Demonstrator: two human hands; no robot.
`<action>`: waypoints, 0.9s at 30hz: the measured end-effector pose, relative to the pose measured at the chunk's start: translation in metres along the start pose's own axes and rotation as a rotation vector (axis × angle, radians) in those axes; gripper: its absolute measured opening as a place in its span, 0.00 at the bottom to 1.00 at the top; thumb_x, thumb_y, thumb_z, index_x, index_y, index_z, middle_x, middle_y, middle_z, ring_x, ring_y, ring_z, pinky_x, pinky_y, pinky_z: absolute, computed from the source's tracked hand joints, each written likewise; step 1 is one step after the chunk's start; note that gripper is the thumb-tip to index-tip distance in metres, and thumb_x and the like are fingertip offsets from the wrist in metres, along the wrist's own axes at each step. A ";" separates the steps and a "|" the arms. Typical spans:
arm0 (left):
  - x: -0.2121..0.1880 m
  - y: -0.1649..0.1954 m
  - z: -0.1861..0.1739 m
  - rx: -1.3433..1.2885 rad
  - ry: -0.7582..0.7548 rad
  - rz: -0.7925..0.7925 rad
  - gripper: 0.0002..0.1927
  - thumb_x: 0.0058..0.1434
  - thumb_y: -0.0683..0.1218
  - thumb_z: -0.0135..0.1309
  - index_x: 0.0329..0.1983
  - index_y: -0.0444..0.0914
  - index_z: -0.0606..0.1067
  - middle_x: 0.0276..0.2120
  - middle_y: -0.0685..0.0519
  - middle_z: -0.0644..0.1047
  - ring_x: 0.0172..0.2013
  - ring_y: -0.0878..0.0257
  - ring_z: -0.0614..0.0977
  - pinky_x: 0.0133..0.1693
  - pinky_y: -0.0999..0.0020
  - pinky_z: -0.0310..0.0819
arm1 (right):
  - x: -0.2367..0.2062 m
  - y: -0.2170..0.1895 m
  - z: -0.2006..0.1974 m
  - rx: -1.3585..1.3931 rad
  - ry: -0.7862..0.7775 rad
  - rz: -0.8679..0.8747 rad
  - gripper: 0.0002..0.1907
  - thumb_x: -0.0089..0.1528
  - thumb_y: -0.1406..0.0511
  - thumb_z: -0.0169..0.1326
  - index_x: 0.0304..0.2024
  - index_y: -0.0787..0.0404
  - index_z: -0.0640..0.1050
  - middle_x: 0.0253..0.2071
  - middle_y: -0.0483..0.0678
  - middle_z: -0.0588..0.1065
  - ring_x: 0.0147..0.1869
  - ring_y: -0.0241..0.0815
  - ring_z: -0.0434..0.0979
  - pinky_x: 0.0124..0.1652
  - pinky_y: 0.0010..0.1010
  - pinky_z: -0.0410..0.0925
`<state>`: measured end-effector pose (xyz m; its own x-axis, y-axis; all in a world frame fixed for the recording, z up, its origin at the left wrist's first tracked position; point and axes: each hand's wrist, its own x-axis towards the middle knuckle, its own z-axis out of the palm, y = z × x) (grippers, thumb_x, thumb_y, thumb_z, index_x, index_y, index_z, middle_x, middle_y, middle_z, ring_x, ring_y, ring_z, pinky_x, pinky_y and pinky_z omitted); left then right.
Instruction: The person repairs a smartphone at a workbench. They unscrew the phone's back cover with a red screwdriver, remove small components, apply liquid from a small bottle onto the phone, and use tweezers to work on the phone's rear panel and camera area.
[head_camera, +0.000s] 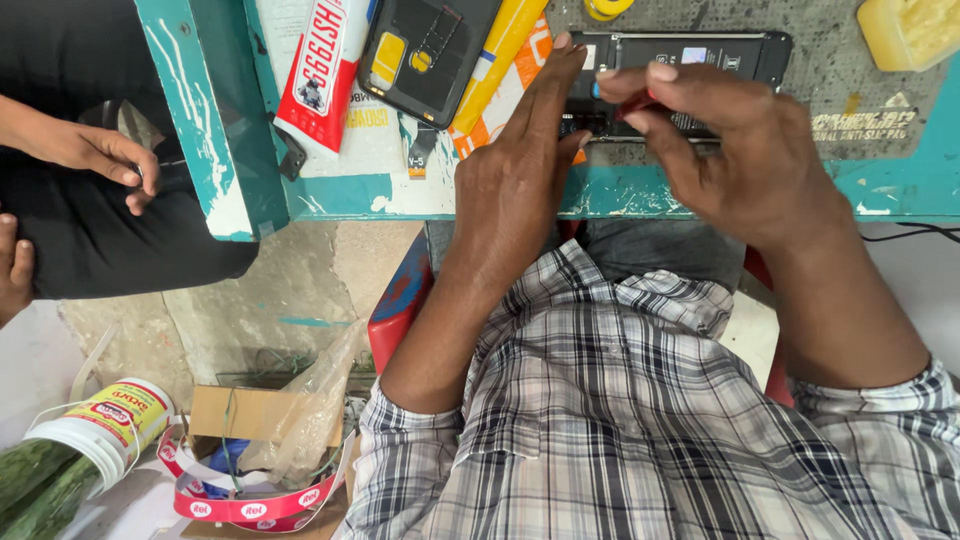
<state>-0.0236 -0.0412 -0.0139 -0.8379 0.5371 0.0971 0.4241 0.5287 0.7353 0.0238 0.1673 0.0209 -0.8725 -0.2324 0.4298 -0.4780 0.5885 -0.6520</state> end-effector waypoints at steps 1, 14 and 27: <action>0.000 0.000 0.000 0.001 0.007 0.006 0.32 0.71 0.43 0.58 0.75 0.43 0.60 0.73 0.53 0.67 0.46 0.54 0.87 0.36 0.66 0.81 | 0.001 0.000 -0.002 0.008 -0.004 0.008 0.30 0.70 0.77 0.60 0.67 0.56 0.60 0.54 0.57 0.77 0.58 0.52 0.83 0.51 0.37 0.79; -0.002 0.003 0.001 -0.002 0.018 0.034 0.31 0.72 0.44 0.59 0.74 0.42 0.60 0.71 0.54 0.67 0.49 0.55 0.86 0.39 0.66 0.82 | 0.006 0.005 -0.011 -0.152 -0.049 -0.058 0.30 0.64 0.73 0.67 0.59 0.62 0.61 0.44 0.55 0.79 0.49 0.51 0.84 0.42 0.37 0.76; -0.014 0.021 0.015 0.231 0.067 0.317 0.18 0.64 0.38 0.56 0.57 0.39 0.78 0.42 0.54 0.71 0.34 0.59 0.79 0.35 0.62 0.75 | 0.007 0.006 -0.024 0.044 -0.124 0.022 0.17 0.75 0.77 0.59 0.60 0.68 0.65 0.53 0.56 0.79 0.59 0.47 0.83 0.54 0.31 0.77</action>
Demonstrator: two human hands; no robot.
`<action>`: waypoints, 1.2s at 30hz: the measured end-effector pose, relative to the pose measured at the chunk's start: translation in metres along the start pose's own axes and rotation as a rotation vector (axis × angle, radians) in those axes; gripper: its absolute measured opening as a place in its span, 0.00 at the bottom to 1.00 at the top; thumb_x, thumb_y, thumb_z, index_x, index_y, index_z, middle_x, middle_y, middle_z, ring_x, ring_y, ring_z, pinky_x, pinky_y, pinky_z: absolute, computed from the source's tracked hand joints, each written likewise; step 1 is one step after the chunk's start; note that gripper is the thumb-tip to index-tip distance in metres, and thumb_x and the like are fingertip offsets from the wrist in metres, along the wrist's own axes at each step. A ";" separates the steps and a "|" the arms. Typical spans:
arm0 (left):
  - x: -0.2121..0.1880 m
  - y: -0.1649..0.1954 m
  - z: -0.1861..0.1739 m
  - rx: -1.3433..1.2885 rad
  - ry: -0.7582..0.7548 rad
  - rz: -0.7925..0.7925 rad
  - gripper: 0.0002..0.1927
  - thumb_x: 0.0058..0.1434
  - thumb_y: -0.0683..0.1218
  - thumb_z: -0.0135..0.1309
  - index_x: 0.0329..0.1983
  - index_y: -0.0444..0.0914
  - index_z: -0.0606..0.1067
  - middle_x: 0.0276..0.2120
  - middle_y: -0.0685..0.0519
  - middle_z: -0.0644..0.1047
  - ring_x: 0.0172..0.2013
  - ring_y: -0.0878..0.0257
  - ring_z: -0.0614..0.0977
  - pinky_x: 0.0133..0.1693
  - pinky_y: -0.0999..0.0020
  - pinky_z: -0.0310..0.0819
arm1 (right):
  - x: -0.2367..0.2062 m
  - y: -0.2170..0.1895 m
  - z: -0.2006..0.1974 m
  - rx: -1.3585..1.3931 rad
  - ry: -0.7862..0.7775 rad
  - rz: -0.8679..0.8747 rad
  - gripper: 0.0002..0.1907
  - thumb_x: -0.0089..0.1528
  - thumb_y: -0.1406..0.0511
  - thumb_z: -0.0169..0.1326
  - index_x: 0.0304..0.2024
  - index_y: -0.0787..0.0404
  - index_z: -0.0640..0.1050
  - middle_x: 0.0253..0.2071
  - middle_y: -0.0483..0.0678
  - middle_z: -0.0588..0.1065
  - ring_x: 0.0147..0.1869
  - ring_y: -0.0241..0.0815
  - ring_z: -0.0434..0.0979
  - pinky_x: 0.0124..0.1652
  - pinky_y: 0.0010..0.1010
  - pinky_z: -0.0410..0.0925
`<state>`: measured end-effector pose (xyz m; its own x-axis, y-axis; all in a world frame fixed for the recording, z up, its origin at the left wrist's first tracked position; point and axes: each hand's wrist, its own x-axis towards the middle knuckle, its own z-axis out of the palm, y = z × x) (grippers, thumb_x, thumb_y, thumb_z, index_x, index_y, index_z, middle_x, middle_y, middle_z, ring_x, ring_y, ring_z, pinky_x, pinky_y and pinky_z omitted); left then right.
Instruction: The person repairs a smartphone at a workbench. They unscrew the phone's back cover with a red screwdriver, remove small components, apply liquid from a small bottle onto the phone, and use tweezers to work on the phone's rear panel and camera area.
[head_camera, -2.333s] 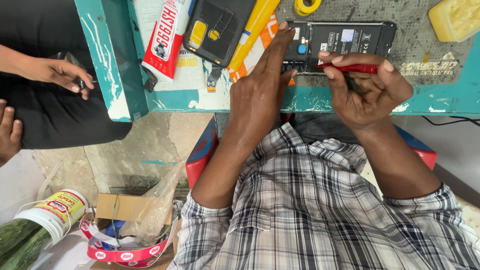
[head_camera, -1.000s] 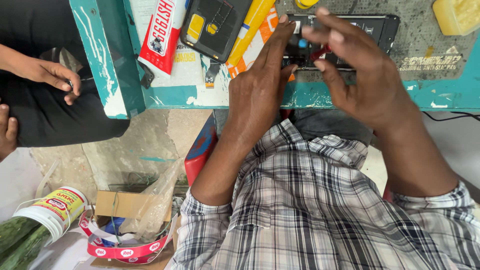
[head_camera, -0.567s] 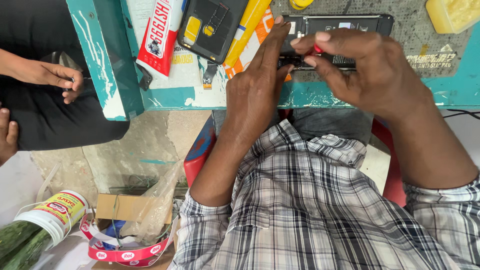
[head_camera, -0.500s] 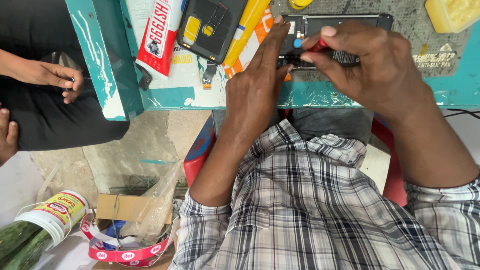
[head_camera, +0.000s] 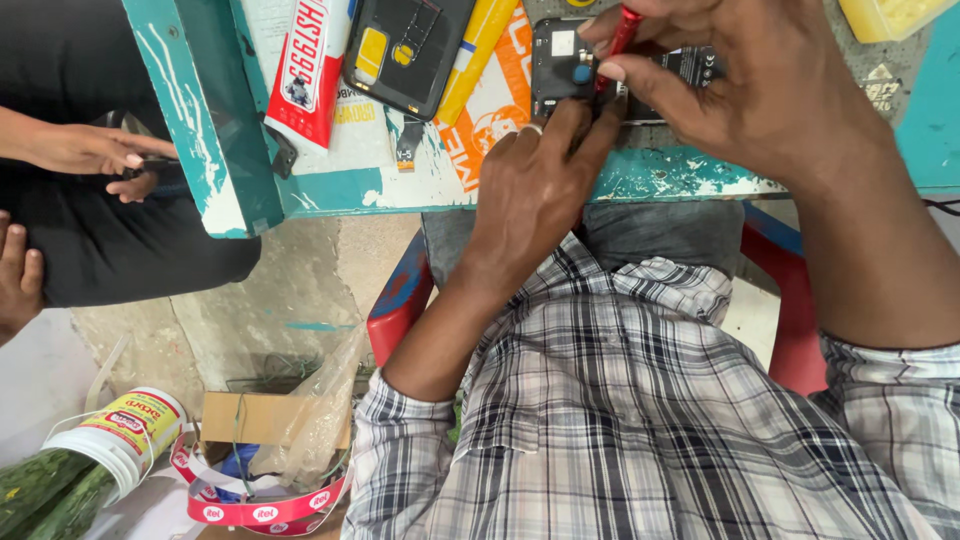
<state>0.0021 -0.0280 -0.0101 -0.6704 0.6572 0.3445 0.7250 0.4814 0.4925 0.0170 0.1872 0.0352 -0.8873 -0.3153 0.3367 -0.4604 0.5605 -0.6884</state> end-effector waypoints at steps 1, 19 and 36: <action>-0.001 0.000 0.002 0.010 0.002 0.001 0.18 0.63 0.38 0.56 0.57 0.39 0.78 0.41 0.54 0.71 0.32 0.59 0.78 0.35 0.62 0.75 | -0.001 -0.001 0.001 0.014 0.000 0.020 0.16 0.75 0.77 0.59 0.59 0.69 0.65 0.52 0.56 0.79 0.58 0.46 0.83 0.54 0.31 0.77; -0.029 0.011 0.019 0.288 -0.073 0.017 0.20 0.63 0.41 0.56 0.59 0.34 0.76 0.57 0.48 0.73 0.35 0.61 0.80 0.34 0.65 0.75 | -0.012 0.000 0.013 -0.206 0.101 -0.153 0.23 0.69 0.74 0.68 0.55 0.67 0.66 0.44 0.55 0.79 0.50 0.50 0.84 0.45 0.34 0.76; -0.039 0.024 0.037 0.380 -0.060 -0.100 0.24 0.65 0.42 0.56 0.65 0.34 0.75 0.69 0.39 0.68 0.34 0.60 0.80 0.35 0.62 0.76 | -0.012 -0.007 0.017 -0.115 0.080 -0.142 0.24 0.70 0.74 0.66 0.56 0.63 0.62 0.49 0.54 0.77 0.52 0.50 0.84 0.46 0.34 0.77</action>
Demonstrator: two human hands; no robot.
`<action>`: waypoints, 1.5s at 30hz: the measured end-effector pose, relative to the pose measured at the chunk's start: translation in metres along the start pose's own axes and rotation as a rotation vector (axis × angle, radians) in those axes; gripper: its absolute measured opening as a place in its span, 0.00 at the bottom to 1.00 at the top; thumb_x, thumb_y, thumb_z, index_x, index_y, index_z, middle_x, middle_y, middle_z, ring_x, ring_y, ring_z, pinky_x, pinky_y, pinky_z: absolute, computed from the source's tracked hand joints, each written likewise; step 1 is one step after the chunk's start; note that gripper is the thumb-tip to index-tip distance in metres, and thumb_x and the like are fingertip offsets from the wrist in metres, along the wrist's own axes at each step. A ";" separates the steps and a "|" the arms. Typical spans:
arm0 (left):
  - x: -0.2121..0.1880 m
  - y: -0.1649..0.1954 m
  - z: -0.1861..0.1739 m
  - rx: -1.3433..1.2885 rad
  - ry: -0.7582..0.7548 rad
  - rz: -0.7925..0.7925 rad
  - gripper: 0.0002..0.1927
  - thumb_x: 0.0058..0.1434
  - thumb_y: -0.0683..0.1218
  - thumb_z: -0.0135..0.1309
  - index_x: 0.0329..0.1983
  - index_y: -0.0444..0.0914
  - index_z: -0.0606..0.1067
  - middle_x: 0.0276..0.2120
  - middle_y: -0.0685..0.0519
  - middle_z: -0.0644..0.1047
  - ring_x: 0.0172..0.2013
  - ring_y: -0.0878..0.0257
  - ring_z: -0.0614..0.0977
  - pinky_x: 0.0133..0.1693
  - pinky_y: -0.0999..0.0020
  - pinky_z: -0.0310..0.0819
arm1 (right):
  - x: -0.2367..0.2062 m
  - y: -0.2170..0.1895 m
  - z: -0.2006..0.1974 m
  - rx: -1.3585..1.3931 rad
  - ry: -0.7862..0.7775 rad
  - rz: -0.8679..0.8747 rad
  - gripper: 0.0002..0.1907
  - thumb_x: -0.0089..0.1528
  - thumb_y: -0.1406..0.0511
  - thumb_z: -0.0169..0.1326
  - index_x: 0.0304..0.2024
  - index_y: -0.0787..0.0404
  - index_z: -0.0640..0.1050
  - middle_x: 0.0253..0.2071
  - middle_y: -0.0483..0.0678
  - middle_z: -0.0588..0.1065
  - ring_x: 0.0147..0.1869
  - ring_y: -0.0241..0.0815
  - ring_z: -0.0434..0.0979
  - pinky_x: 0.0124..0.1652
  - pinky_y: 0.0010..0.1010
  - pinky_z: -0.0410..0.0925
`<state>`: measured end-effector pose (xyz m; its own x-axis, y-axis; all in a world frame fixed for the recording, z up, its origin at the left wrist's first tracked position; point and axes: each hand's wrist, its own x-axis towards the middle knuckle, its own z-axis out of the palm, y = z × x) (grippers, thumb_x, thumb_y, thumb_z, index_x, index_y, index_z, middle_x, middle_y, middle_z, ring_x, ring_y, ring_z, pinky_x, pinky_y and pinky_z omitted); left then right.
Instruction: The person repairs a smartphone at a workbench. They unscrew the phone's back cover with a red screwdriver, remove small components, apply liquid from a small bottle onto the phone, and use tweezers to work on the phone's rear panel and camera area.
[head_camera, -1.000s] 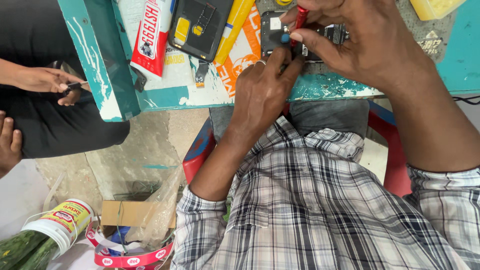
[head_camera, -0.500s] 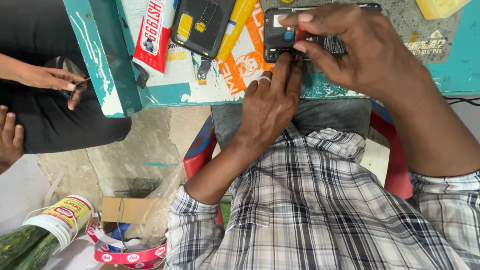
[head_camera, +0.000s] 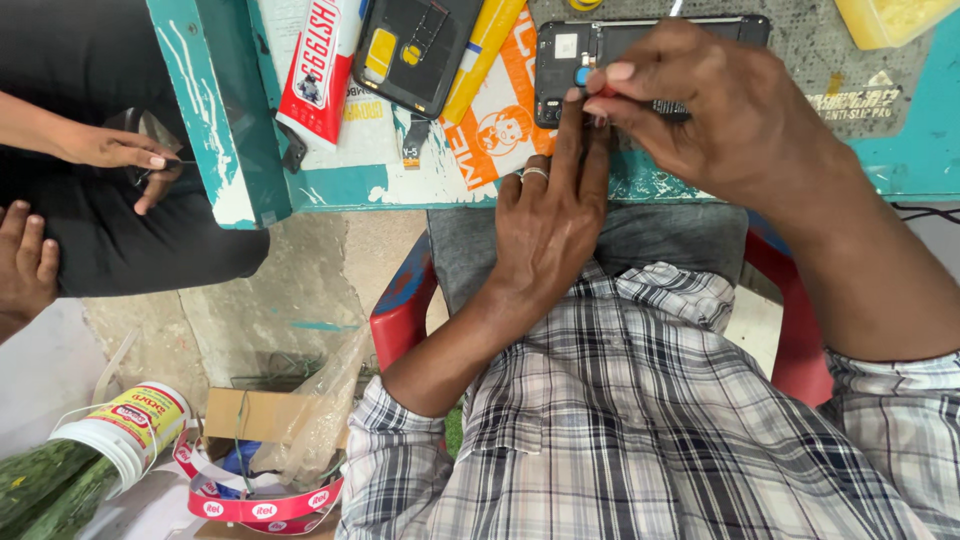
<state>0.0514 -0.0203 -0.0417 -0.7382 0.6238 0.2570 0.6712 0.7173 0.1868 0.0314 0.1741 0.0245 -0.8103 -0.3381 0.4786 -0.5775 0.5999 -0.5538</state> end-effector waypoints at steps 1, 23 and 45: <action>0.000 0.001 0.000 0.007 -0.014 0.003 0.24 0.65 0.43 0.56 0.65 0.34 0.74 0.70 0.38 0.67 0.35 0.60 0.80 0.35 0.62 0.76 | -0.001 -0.001 0.000 -0.060 -0.036 0.052 0.23 0.67 0.73 0.67 0.53 0.62 0.64 0.47 0.54 0.78 0.49 0.50 0.84 0.43 0.34 0.77; 0.006 0.004 -0.008 -0.071 -0.071 -0.043 0.25 0.65 0.47 0.56 0.65 0.37 0.74 0.73 0.34 0.60 0.42 0.53 0.82 0.39 0.56 0.76 | -0.013 0.016 0.013 0.085 -0.006 0.149 0.22 0.69 0.73 0.67 0.57 0.64 0.67 0.47 0.57 0.77 0.48 0.51 0.83 0.42 0.33 0.76; 0.006 -0.003 -0.010 -0.097 -0.056 -0.050 0.23 0.69 0.50 0.57 0.65 0.39 0.74 0.73 0.36 0.59 0.44 0.53 0.81 0.39 0.56 0.74 | -0.013 0.024 0.019 0.099 -0.040 0.093 0.33 0.67 0.75 0.64 0.65 0.54 0.59 0.46 0.56 0.75 0.47 0.50 0.83 0.42 0.32 0.77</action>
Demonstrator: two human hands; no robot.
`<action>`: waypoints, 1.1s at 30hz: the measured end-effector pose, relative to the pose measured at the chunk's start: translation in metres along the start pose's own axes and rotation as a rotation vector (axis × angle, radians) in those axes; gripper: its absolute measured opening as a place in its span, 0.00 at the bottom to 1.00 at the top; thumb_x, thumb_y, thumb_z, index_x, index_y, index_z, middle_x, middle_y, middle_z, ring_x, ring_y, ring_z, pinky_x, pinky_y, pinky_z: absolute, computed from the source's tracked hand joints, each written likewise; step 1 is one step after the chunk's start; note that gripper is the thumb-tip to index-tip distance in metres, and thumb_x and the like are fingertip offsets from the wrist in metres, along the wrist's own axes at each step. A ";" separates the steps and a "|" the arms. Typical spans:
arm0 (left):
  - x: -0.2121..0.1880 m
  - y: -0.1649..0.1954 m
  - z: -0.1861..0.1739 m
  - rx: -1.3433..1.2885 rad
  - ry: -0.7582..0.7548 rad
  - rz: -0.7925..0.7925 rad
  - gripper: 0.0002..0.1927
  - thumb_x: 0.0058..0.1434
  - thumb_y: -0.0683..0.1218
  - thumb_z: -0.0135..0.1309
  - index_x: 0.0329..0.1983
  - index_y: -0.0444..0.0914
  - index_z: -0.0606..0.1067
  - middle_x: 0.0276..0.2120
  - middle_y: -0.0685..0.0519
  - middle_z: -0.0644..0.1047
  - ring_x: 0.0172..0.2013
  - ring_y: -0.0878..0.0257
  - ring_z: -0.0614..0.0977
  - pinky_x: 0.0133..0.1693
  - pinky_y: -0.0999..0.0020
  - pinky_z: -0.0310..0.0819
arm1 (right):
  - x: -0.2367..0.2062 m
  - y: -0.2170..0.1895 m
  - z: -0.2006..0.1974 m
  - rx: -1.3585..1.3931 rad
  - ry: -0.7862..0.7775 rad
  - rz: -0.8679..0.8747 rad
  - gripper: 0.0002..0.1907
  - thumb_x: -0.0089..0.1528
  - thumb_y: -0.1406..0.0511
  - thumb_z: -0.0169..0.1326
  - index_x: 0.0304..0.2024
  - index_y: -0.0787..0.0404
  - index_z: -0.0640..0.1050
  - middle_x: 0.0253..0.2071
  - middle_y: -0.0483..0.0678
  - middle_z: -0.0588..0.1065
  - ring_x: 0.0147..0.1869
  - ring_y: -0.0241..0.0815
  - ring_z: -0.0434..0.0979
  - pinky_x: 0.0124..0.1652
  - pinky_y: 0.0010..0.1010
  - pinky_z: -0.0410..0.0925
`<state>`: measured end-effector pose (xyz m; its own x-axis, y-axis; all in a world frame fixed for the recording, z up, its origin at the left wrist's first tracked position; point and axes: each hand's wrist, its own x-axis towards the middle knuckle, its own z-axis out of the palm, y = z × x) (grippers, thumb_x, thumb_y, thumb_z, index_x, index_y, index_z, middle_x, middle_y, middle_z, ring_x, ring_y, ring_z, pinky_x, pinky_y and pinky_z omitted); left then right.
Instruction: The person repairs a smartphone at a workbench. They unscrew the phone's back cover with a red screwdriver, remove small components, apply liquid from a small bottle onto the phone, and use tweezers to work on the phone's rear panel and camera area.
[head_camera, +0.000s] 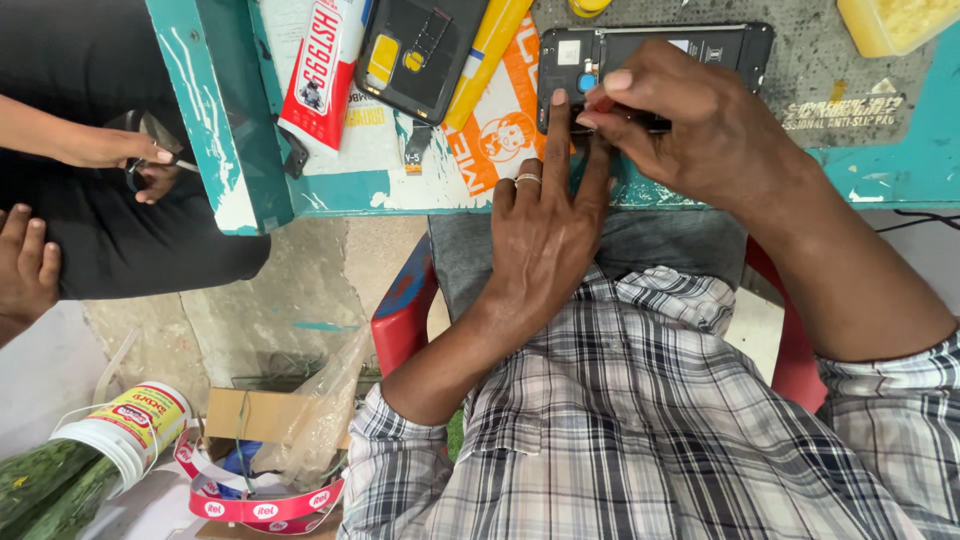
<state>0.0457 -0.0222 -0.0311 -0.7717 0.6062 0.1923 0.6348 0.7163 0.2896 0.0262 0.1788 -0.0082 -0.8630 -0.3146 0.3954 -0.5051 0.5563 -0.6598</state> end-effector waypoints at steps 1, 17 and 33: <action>0.000 0.000 0.000 0.001 -0.009 0.000 0.23 0.69 0.50 0.58 0.65 0.39 0.75 0.73 0.36 0.59 0.44 0.53 0.81 0.39 0.57 0.74 | 0.001 -0.001 -0.001 0.003 0.009 -0.035 0.34 0.66 0.75 0.64 0.65 0.54 0.58 0.45 0.56 0.75 0.47 0.51 0.83 0.42 0.34 0.77; -0.004 -0.003 0.004 -0.056 0.013 -0.020 0.23 0.70 0.53 0.58 0.65 0.40 0.74 0.74 0.38 0.59 0.45 0.52 0.81 0.41 0.56 0.74 | -0.012 0.001 0.008 -0.047 0.054 -0.117 0.39 0.70 0.79 0.60 0.70 0.49 0.52 0.48 0.55 0.75 0.49 0.48 0.84 0.43 0.31 0.78; -0.016 -0.005 0.002 -0.076 -0.061 0.013 0.28 0.71 0.51 0.59 0.73 0.44 0.69 0.75 0.40 0.59 0.42 0.54 0.79 0.43 0.58 0.74 | -0.057 -0.009 0.023 -0.160 0.334 0.126 0.16 0.69 0.79 0.61 0.55 0.62 0.73 0.45 0.60 0.75 0.43 0.54 0.81 0.40 0.41 0.77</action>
<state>0.0547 -0.0345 -0.0377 -0.7585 0.6366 0.1395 0.6380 0.6816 0.3584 0.0794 0.1737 -0.0396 -0.8534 0.0169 0.5210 -0.3640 0.6961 -0.6188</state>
